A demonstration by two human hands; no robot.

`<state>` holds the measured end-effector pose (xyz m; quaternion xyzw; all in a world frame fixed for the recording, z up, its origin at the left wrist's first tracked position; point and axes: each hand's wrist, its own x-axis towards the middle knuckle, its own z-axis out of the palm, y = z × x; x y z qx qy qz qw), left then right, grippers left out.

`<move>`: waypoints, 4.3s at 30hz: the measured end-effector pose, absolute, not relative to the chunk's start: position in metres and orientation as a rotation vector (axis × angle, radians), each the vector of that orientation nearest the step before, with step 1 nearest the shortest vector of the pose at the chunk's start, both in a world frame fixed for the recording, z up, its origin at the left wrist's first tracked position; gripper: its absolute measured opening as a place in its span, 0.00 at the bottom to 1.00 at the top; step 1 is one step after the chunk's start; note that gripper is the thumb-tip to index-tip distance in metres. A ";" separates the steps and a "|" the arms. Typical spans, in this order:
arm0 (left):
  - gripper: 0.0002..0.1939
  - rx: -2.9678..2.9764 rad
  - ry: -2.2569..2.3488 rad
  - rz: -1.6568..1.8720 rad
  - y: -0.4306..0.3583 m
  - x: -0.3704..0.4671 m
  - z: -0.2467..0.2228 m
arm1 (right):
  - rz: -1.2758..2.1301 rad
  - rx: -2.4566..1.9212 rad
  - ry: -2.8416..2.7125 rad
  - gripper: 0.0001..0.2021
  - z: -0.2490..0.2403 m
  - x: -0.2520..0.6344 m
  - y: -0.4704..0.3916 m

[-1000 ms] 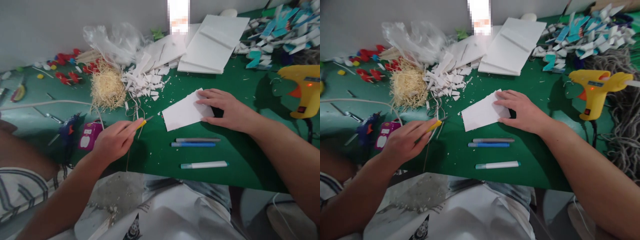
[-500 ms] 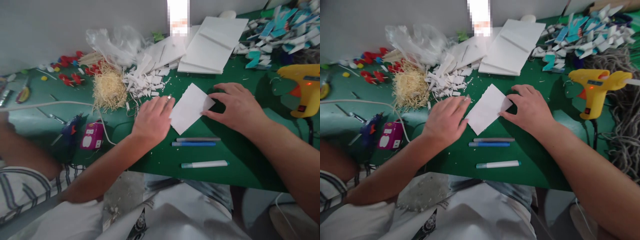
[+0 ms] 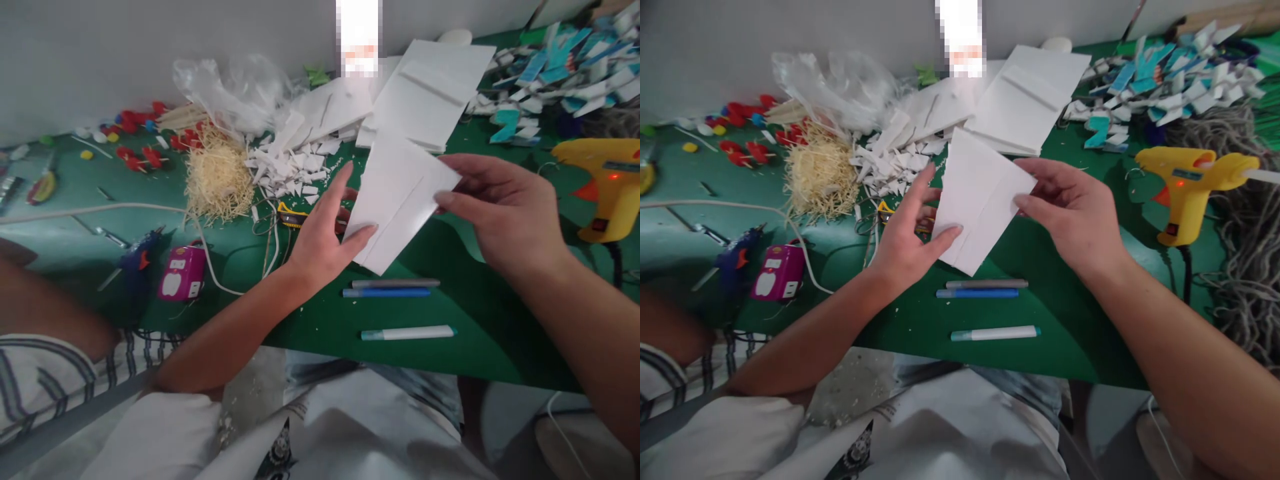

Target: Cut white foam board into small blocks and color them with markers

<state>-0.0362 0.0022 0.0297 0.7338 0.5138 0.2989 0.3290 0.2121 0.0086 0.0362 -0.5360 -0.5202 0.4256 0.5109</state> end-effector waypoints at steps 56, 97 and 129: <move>0.28 0.685 0.803 0.791 -0.007 -0.002 0.032 | 1.878 -1.038 -1.071 0.21 0.044 0.204 0.002; 0.14 2.669 1.640 -0.625 0.015 -0.061 0.085 | 0.357 -1.326 -2.446 0.22 0.009 0.252 0.026; 0.26 2.525 1.412 -0.406 0.006 0.003 0.088 | 0.546 -1.256 -2.332 0.26 -0.012 0.272 0.042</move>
